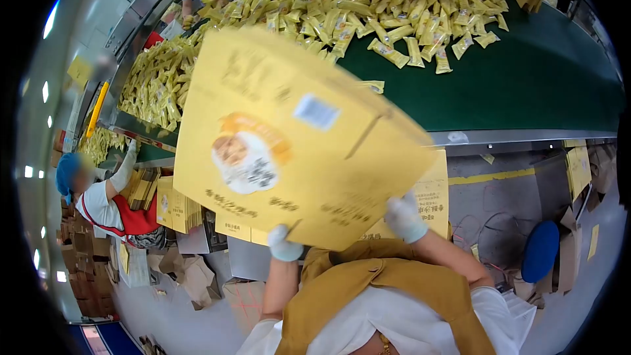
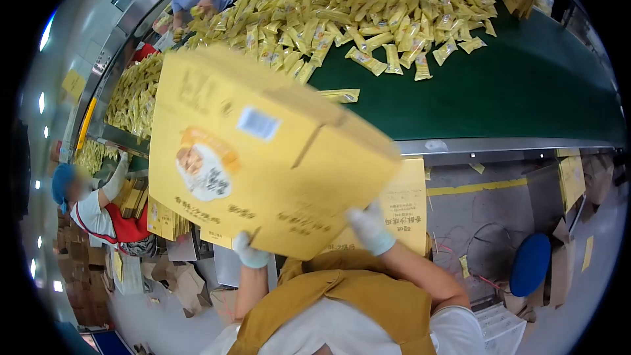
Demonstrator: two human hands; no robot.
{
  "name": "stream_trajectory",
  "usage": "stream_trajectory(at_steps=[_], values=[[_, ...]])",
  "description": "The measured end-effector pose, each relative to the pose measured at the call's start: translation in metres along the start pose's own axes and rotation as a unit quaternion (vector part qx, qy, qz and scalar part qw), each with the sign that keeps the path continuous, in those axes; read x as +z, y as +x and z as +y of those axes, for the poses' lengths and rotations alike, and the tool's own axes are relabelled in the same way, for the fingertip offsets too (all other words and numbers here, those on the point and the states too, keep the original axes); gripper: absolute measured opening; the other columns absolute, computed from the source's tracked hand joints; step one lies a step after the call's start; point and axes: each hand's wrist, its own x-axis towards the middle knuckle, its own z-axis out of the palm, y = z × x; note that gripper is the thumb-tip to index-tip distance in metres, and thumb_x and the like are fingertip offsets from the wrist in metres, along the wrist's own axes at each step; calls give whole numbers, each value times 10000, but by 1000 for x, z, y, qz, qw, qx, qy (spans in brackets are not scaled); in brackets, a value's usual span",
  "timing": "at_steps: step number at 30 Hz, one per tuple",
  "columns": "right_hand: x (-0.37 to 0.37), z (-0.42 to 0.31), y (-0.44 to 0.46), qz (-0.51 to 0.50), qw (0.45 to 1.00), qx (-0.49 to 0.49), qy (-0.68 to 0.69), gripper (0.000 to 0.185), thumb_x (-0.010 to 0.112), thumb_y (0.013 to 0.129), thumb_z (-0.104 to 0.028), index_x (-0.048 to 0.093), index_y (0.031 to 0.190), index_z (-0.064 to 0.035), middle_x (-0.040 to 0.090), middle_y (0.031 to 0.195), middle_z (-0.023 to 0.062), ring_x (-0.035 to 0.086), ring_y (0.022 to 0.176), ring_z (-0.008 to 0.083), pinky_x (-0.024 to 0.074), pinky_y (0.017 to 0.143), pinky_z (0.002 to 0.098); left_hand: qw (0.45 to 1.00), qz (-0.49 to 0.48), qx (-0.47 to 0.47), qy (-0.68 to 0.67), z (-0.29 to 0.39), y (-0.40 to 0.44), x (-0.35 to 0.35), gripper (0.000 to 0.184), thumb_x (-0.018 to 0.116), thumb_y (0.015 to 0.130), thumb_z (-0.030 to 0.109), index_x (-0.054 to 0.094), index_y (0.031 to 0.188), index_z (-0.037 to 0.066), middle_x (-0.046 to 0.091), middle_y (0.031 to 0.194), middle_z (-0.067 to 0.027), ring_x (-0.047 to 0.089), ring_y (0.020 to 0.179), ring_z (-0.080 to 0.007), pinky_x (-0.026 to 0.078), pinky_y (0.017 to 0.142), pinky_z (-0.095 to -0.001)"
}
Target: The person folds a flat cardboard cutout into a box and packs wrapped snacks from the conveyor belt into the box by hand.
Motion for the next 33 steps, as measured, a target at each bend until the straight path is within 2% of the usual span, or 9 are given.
stream_trajectory(at_steps=[2, 4, 9, 10, 13, 14, 22, 26, 33], values=[[-35, -28, 6, 47, 996, -54, 44, 747, 703, 832, -277, 396, 1460, -13, 540, 1392, 126, 525, 1287, 285, 431, 1087, 421, 952, -107, 125, 259, -33, 17, 3, 799, 629, 892, 573, 404, 1470, 69, 508, 1446, -154, 522, 1297, -327, 446, 1072, -483], [-74, -66, 3, 66, 993, -65, 72, 713, 646, 891, -380, 411, 1464, -27, 543, 1402, 139, 537, 1286, 308, 463, 1064, 456, 940, -120, 80, 308, -39, 31, 7, 820, 554, 918, 639, 400, 1474, 57, 498, 1456, -159, 515, 1304, -331, 431, 1087, -479], [-167, -117, -18, 62, 997, 25, 48, 661, 628, 910, -360, 445, 1438, -5, 588, 1343, 171, 596, 1221, 284, 521, 995, 419, 962, -105, -210, -138, 0, 90, 40, 838, 301, 1011, 665, 270, 1554, 27, 411, 1546, -122, 450, 1376, -309, 355, 1159, -478], [-179, -116, -18, 66, 997, 42, -7, 661, 628, 911, -354, 444, 1437, 2, 589, 1341, 172, 600, 1213, 277, 525, 987, 403, 955, -179, -188, -146, 9, 96, 63, 805, 403, 1014, 615, 281, 1546, 23, 435, 1524, -93, 472, 1343, -284, 389, 1132, -430], [-203, -75, -12, 130, 984, 74, -95, 640, 626, 916, -320, 446, 1432, 11, 591, 1338, 163, 616, 1182, 258, 533, 965, 367, 937, -144, -208, 239, -60, 111, 14, 763, 703, 944, 337, 324, 1521, 13, 512, 1429, -85, 508, 1254, -207, 414, 1062, -343], [-207, -65, -13, 158, 978, 81, -113, 629, 624, 917, -306, 447, 1431, 12, 592, 1338, 158, 622, 1171, 252, 536, 958, 356, 954, -133, -213, 164, -69, 104, 13, 697, 720, 931, 259, 384, 1484, 0, 530, 1406, -107, 508, 1255, -182, 411, 1058, -329], [-172, -50, -31, 143, 973, 158, -89, 622, 617, 973, -396, 445, 1439, -22, 597, 1323, 120, 602, 1180, 211, 511, 969, 341, 946, -76, -161, 269, -74, 49, -25, 539, 668, 962, 289, 478, 1372, -4, 636, 1220, -97, 627, 1021, -153, 531, 853, -307], [-156, -50, -40, 130, 973, 175, -79, 637, 641, 964, -413, 449, 1428, -22, 611, 1278, 115, 615, 1136, 191, 520, 923, 320, 966, -28, -230, 117, -76, 29, -28, 569, 625, 984, 340, 461, 1413, 5, 618, 1270, -123, 629, 1110, -200, 548, 900, -347], [-166, -27, -52, 180, 954, 167, -173, 660, 690, 931, -420, 475, 1360, 34, 625, 1229, 136, 635, 1083, 195, 525, 923, 340, 939, -27, -266, 216, -75, 28, -43, 541, 687, 958, 324, 519, 1345, -16, 647, 1219, -110, 652, 1031, -182, 542, 877, -329]])
